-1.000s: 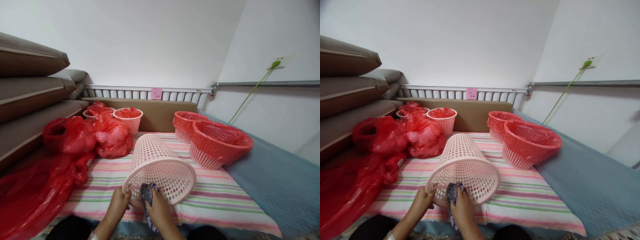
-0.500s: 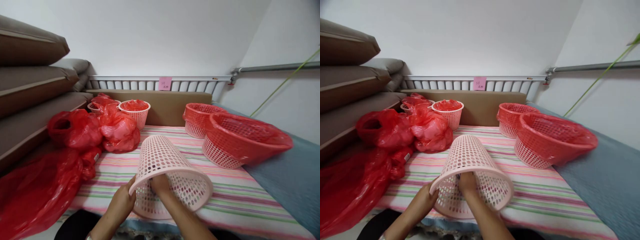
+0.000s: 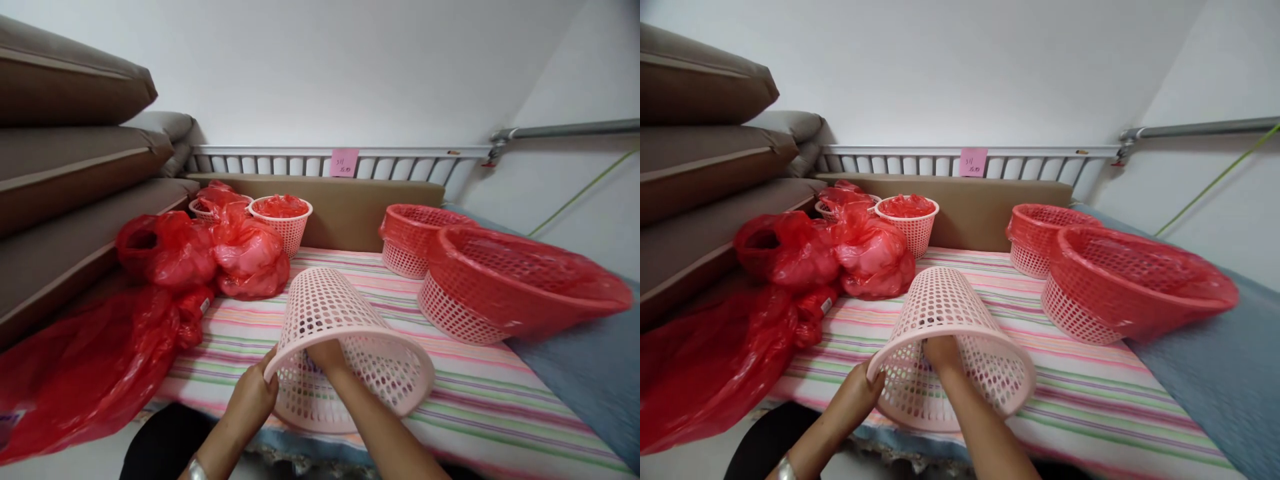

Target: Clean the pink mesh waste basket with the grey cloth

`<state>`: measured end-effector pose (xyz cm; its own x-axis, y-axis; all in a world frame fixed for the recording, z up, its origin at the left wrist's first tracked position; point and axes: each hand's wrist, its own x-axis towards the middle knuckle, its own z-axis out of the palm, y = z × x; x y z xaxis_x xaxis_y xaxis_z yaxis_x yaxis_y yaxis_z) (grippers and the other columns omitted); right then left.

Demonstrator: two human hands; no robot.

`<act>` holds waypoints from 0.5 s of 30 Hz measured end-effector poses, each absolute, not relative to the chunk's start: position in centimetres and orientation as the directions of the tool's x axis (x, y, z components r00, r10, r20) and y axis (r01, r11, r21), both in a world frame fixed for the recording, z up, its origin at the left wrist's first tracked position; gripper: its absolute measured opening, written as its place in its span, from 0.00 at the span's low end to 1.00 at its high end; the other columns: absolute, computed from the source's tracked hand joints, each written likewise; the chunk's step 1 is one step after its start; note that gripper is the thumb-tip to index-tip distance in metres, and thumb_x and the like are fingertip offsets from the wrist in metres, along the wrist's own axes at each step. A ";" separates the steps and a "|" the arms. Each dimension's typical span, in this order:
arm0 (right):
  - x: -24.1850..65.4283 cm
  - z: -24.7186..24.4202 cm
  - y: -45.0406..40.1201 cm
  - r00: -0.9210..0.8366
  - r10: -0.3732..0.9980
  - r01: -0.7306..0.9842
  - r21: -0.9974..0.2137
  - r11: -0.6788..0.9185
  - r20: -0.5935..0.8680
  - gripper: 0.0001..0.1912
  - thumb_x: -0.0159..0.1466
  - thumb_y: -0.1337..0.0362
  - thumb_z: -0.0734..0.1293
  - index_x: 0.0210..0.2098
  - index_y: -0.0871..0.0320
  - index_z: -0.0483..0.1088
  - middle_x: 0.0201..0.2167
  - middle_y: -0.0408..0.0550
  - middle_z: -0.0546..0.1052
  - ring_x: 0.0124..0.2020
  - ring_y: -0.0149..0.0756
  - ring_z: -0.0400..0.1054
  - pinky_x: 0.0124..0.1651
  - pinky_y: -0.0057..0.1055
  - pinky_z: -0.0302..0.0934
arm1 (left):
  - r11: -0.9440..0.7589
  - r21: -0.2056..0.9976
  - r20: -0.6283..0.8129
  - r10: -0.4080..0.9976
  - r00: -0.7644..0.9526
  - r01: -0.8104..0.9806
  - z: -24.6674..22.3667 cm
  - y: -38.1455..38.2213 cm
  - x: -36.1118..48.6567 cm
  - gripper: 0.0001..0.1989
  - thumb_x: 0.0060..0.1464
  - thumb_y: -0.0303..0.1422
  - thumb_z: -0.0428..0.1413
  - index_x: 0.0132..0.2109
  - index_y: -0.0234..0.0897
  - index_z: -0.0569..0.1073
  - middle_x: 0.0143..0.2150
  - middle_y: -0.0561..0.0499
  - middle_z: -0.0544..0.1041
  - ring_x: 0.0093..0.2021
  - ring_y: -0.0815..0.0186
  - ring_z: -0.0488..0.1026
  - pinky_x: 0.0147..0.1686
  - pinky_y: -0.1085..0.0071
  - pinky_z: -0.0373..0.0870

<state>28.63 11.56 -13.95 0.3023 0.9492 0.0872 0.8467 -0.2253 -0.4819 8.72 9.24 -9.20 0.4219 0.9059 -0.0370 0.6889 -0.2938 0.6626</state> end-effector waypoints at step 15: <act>27.3 -16.5 0.3 0.242 0.970 0.957 -0.159 -0.241 -0.011 0.24 0.56 0.68 0.62 0.53 0.57 0.65 0.42 0.55 0.73 0.43 0.46 0.68 0.44 0.37 0.60 | -0.326 0.548 -0.077 0.897 0.435 0.770 -8.3 8.9 8.8 0.18 0.53 0.25 0.47 0.50 0.34 0.72 0.44 0.43 0.79 0.45 0.61 0.75 0.41 0.74 0.65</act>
<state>27.30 0.32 -16.47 0.2421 0.9702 -0.0112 0.9575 -0.2408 -0.1590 8.78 8.94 -8.26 0.4346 0.8973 -0.0770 0.7701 -0.3260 0.5483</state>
